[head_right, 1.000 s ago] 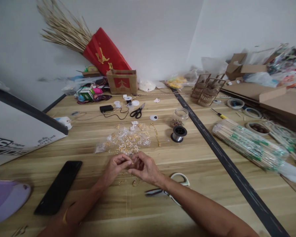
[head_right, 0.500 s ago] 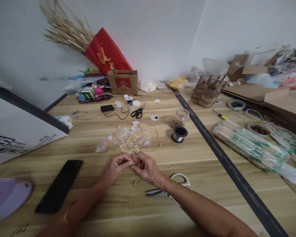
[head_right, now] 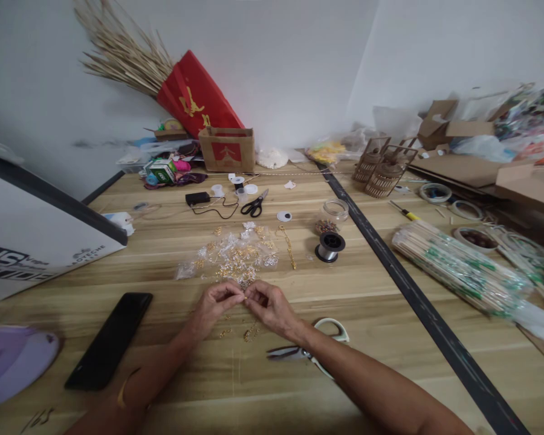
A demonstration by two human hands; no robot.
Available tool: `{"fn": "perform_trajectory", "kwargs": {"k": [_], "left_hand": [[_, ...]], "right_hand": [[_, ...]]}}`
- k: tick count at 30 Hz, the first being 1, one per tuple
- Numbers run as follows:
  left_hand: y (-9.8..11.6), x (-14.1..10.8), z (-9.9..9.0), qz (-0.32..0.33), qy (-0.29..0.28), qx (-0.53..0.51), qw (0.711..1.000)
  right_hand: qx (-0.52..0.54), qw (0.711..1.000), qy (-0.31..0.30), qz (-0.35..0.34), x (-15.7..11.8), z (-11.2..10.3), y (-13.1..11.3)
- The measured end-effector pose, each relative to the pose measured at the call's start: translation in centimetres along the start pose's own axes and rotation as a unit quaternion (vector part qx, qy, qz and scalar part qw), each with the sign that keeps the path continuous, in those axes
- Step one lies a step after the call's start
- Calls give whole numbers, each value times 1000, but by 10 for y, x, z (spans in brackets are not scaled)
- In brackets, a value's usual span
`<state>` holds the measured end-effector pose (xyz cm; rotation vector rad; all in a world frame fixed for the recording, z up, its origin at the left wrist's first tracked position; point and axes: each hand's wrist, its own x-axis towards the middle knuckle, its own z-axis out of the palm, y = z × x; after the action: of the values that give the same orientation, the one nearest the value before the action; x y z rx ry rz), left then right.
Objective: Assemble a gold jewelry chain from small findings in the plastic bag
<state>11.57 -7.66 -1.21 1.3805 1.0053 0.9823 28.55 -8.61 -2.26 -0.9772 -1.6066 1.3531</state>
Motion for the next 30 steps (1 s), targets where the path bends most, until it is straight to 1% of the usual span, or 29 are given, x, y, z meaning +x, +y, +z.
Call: {"fn": "perform_trajectory", "kwargs": {"k": [11,19,24,30], "left_hand": [[3,1,-5,-29,40,-26,998],[10,4,-9,-18,65,-20,998],[13,5,-14,-6,87,-34,996],[11,5,-21,18,85,-73,994]], "right_hand": [[10,1000,-16,0,0,0,-1],[1,1000,-22,4,-1,0,-2],[-8,1000,-14,7,-1,0,-2],[-13,1000,-19,15,-1,0,0]]}}
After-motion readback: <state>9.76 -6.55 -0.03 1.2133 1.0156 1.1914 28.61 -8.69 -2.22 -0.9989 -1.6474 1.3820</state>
